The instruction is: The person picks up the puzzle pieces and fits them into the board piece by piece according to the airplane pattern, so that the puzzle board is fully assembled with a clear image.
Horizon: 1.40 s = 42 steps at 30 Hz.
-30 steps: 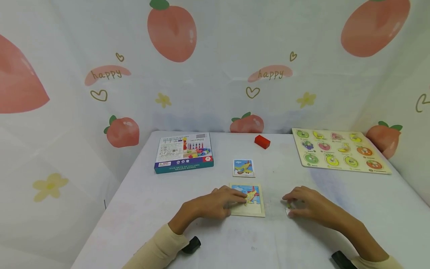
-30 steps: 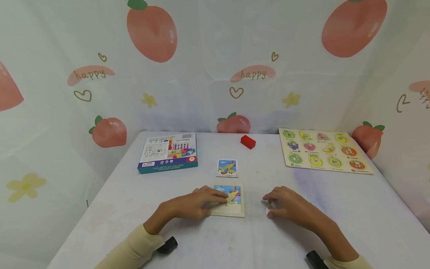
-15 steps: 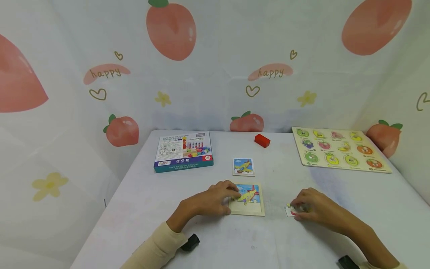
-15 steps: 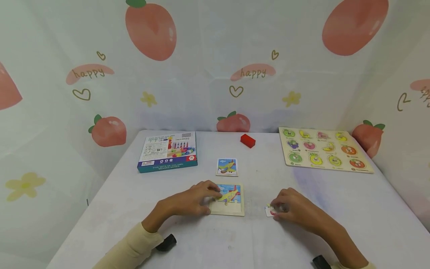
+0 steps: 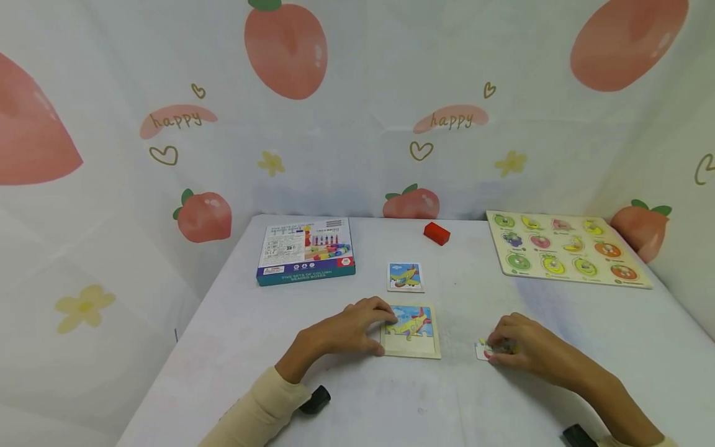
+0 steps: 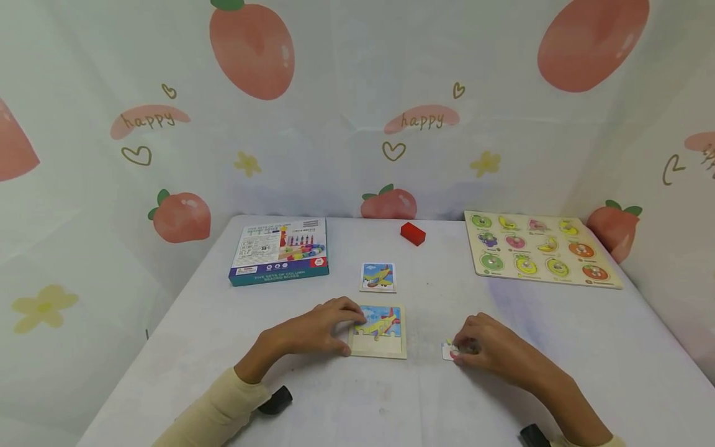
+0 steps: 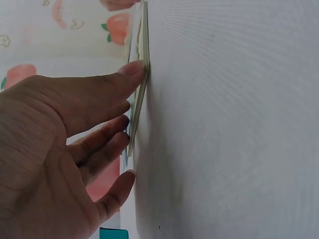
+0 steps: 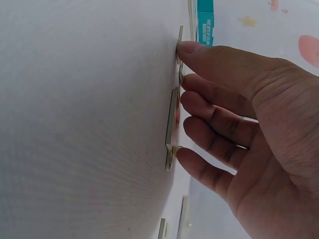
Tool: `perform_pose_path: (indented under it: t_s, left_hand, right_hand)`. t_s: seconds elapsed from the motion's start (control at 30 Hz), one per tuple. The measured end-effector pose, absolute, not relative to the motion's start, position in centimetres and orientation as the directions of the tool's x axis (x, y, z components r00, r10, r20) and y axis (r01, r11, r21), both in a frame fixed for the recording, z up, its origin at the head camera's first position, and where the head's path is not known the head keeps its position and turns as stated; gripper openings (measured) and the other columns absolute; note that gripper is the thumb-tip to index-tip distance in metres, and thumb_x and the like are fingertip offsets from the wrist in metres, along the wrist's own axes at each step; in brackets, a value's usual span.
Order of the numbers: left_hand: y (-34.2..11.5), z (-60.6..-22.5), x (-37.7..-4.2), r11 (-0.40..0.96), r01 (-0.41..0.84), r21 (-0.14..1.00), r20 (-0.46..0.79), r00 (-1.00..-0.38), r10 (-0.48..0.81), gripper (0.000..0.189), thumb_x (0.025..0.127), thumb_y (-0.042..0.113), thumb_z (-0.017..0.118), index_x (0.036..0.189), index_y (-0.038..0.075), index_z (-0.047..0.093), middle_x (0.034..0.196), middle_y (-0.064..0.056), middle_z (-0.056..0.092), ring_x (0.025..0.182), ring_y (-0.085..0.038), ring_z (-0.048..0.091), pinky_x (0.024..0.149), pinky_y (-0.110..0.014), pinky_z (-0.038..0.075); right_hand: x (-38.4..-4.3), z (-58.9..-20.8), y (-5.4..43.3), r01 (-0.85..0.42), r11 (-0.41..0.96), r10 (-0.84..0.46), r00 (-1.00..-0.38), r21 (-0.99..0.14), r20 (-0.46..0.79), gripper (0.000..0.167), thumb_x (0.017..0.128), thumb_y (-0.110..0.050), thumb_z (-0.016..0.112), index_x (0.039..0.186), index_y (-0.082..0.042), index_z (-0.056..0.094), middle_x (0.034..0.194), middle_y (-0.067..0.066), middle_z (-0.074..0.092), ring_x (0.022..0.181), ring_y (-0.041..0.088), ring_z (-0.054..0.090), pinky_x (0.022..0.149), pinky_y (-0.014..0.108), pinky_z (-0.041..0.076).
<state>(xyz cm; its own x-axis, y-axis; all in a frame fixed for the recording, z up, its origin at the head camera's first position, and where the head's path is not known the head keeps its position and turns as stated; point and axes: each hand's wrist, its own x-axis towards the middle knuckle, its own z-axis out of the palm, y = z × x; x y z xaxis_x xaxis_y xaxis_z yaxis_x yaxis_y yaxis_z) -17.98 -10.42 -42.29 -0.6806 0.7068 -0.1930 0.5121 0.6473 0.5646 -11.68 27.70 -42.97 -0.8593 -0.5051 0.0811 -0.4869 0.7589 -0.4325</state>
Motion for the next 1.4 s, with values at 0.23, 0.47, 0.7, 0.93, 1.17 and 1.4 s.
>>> perform_pose_path:
  t_s: [0.23,0.47,0.7,0.93,1.17,1.4]
  left_hand:
    - [-10.4,-42.5,-18.2,0.644,0.521,0.56,-0.181,-0.682,0.709,0.06,0.091,0.029,0.085,0.147,0.019,0.064,0.151,0.003,0.051,0.144,-0.017,0.043,0.117,-0.046,0.039]
    - [-10.4,-42.2,-18.0,0.647,0.515,0.562,-0.18,-0.688,0.703,0.061,0.091,0.027,0.085,0.147,0.018,0.064,0.152,0.002,0.051,0.145,-0.018,0.043,0.118,-0.047,0.038]
    - [-10.4,-42.3,-18.1,0.649,0.517,0.559,-0.182,-0.687,0.704,0.061,0.091,0.029,0.085,0.148,0.018,0.063,0.153,0.002,0.051,0.146,-0.018,0.042,0.119,-0.048,0.038]
    - [-10.6,-42.3,-18.2,0.636,0.535,0.556,-0.175,-0.673,0.719,0.061,0.092,0.029,0.084,0.148,0.017,0.063,0.153,0.002,0.051,0.145,-0.019,0.043,0.119,-0.051,0.038]
    - [-10.5,-42.2,-18.2,0.64,0.534,0.553,-0.182,-0.671,0.718,0.06,0.092,0.028,0.085,0.147,0.017,0.063,0.154,0.001,0.051,0.146,-0.021,0.042,0.121,-0.053,0.037]
    - [-10.5,-42.3,-18.3,0.644,0.524,0.557,-0.185,-0.678,0.711,0.061,0.092,0.029,0.085,0.148,0.018,0.063,0.154,0.002,0.051,0.147,-0.02,0.042,0.121,-0.052,0.036]
  right_hand:
    - [-11.7,-43.0,27.6,-0.469,0.77,-0.486,-0.87,-0.434,0.078,0.018,0.09,-0.046,0.083,0.093,-0.03,0.077,0.094,-0.023,0.061,0.09,-0.003,0.052,0.078,0.027,0.052]
    - [-11.9,-42.6,26.7,-0.449,0.79,-0.471,-0.88,-0.418,0.056,0.017,0.09,-0.044,0.083,0.096,-0.029,0.077,0.096,-0.022,0.061,0.092,-0.002,0.052,0.08,0.026,0.054]
    - [-12.5,-41.8,25.6,-0.502,0.772,-0.495,-0.86,-0.389,0.126,0.013,0.088,-0.029,0.087,0.097,-0.028,0.076,0.096,-0.021,0.062,0.094,0.002,0.055,0.082,0.028,0.055]
    - [-13.7,-41.1,23.7,-0.521,0.759,-0.521,-0.846,-0.39,0.117,0.011,0.09,-0.029,0.085,0.098,-0.028,0.078,0.098,-0.018,0.062,0.097,0.008,0.057,0.084,0.029,0.056]
    - [-14.7,-41.2,21.3,-0.563,0.716,-0.569,-0.813,-0.412,0.122,0.011,0.091,-0.031,0.085,0.1,-0.026,0.078,0.1,-0.016,0.064,0.099,0.007,0.057,0.087,0.029,0.057]
    - [-15.7,-41.6,18.8,-0.601,0.692,-0.612,-0.782,-0.401,0.117,0.013,0.091,-0.031,0.085,0.099,-0.023,0.079,0.099,-0.013,0.064,0.098,0.008,0.056,0.087,0.03,0.056]
